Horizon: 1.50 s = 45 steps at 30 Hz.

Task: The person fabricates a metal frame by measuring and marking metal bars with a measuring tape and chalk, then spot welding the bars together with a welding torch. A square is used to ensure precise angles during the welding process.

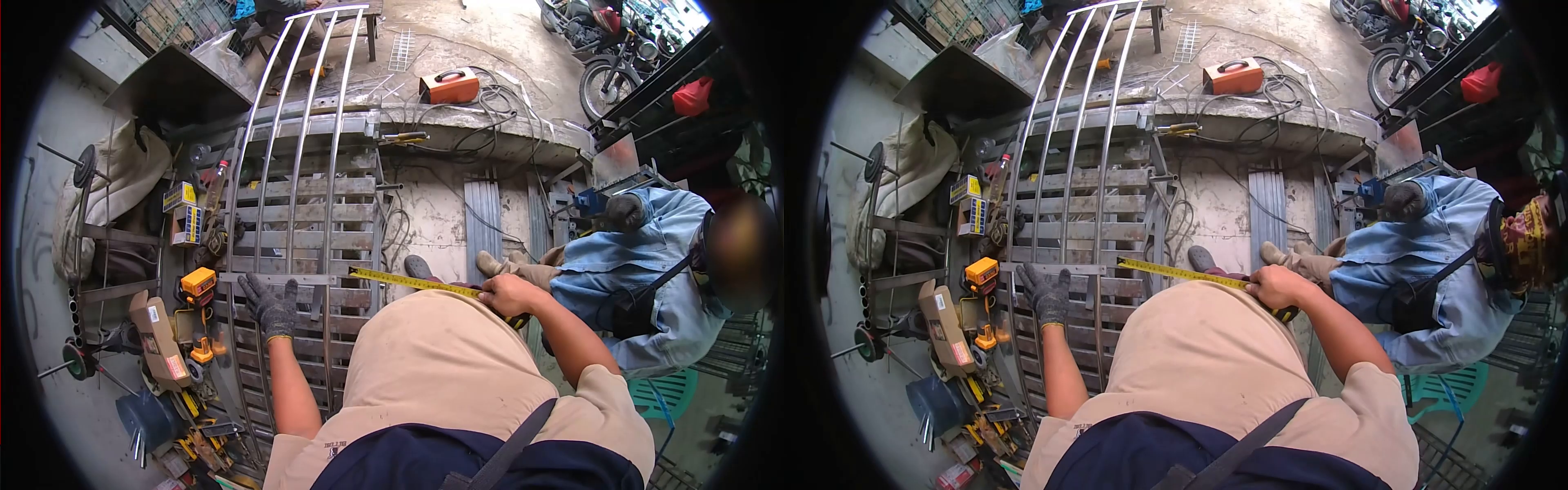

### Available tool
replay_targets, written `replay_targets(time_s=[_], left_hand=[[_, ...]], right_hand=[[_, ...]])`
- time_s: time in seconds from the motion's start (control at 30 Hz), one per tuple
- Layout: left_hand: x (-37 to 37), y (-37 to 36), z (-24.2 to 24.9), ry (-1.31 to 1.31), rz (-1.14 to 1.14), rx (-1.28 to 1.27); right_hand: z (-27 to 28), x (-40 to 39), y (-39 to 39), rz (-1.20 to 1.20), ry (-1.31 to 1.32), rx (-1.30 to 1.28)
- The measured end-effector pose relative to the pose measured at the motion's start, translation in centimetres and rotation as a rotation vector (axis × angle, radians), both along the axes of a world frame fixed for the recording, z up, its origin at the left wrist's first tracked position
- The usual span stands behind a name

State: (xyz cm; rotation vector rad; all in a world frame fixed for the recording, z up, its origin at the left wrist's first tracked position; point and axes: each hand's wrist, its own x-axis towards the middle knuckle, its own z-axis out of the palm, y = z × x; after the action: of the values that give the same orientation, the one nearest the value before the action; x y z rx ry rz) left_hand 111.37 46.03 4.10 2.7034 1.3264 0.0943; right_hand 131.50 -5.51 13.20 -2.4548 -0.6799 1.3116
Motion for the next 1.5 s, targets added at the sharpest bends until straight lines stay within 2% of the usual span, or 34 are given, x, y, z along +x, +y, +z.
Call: replay_targets(time_s=[1.5], left_hand=[[3.9,1.6,-1.5,-0.085,-0.027,0.038]], right_hand=[[-0.1,-0.9,-0.2,-0.008,0.001,-0.011]])
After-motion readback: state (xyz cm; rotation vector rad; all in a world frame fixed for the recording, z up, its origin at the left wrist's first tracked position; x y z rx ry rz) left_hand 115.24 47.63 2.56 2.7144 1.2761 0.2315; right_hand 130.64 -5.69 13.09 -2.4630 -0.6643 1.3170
